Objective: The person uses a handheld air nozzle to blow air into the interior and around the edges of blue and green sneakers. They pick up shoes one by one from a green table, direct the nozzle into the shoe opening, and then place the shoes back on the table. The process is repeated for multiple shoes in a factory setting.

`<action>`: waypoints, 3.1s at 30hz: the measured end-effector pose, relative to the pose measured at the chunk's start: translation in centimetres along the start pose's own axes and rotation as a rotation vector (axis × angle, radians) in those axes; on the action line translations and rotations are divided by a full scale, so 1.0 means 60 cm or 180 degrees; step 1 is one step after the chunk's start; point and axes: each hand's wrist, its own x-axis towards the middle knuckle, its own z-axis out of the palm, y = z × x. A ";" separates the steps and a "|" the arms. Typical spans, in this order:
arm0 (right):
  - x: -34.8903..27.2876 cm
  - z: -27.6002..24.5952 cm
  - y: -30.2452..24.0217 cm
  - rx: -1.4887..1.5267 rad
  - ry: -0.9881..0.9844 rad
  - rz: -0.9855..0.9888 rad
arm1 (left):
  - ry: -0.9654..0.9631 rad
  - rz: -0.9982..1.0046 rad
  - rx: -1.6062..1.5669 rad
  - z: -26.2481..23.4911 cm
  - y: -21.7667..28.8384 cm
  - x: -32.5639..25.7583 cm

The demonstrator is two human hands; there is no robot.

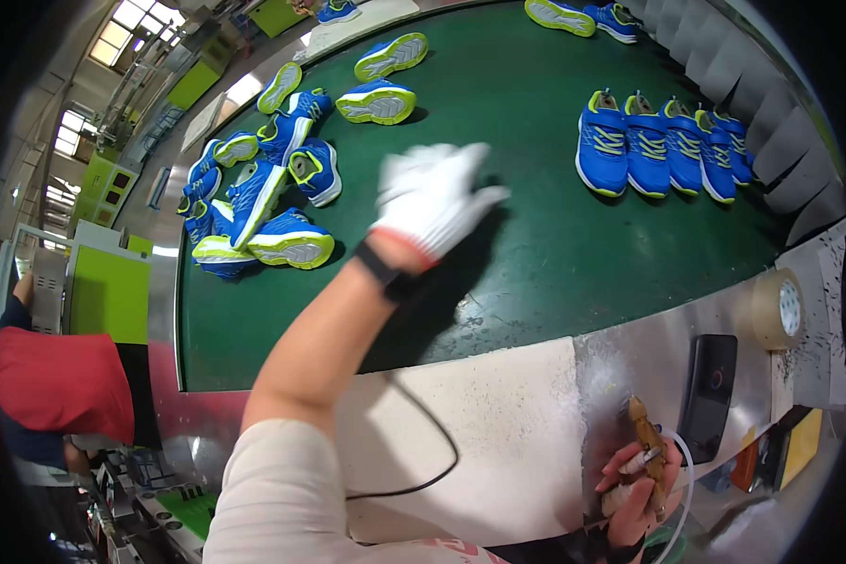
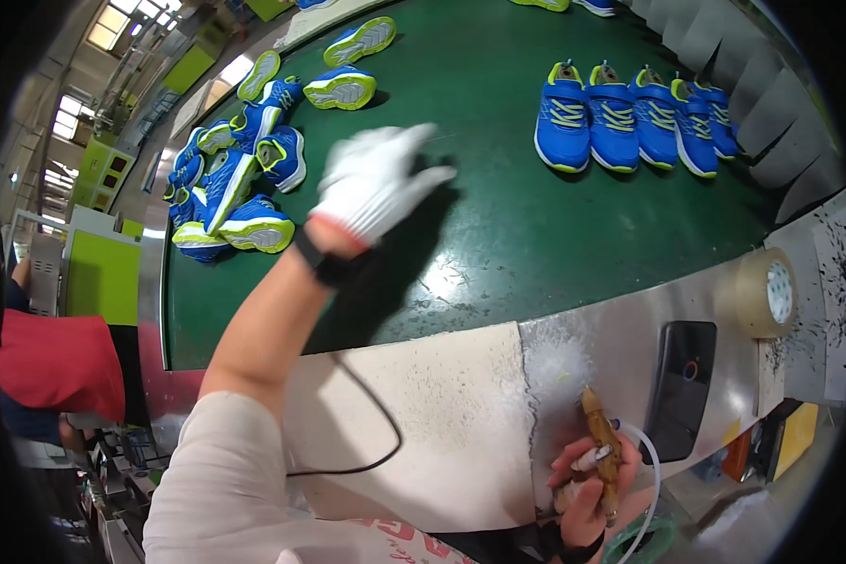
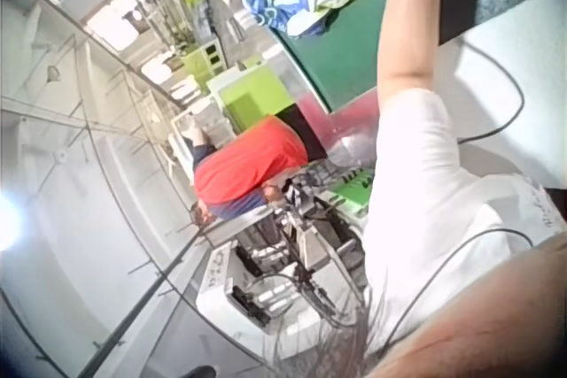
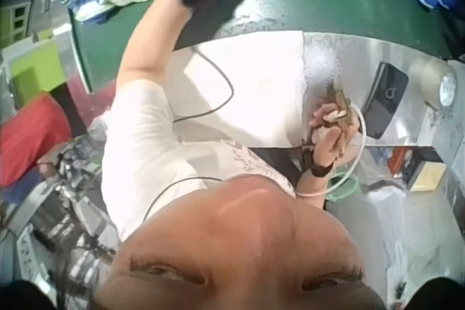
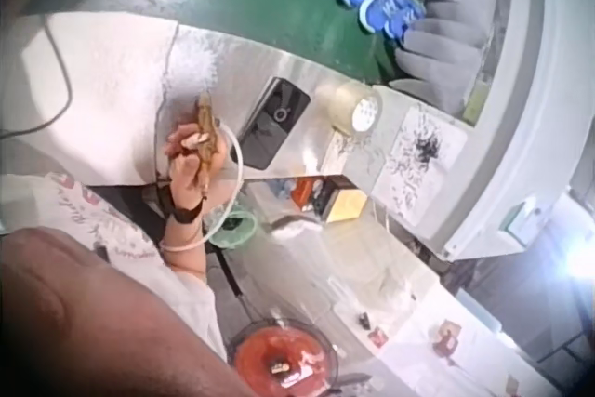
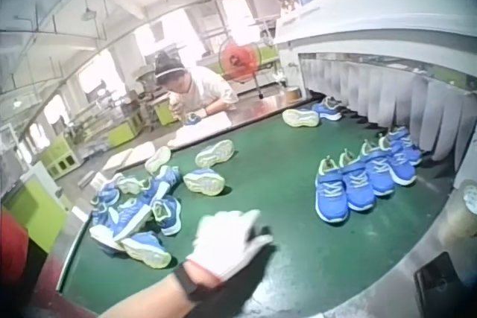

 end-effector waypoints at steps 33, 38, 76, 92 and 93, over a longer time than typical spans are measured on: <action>-0.169 0.054 -0.092 0.1652 -0.2057 -0.1158 | -0.1040 0.0739 -0.5060 -0.163 0.141 -0.363; -0.166 0.049 -0.061 0.1485 -0.1587 -0.1080 | -0.1210 0.0972 -0.5490 -0.136 0.152 -0.333; -0.249 0.048 0.021 0.2275 -0.0943 0.0810 | -0.1347 -0.3884 -0.5818 -0.209 0.169 -0.604; -0.313 -0.045 -0.030 0.0503 -0.1861 -0.0321 | -0.2916 -0.3531 -0.8063 -0.160 0.278 -0.622; -0.327 -0.040 -0.045 0.0835 -0.1433 0.0118 | -0.2991 -0.3584 -0.7686 -0.161 0.292 -0.612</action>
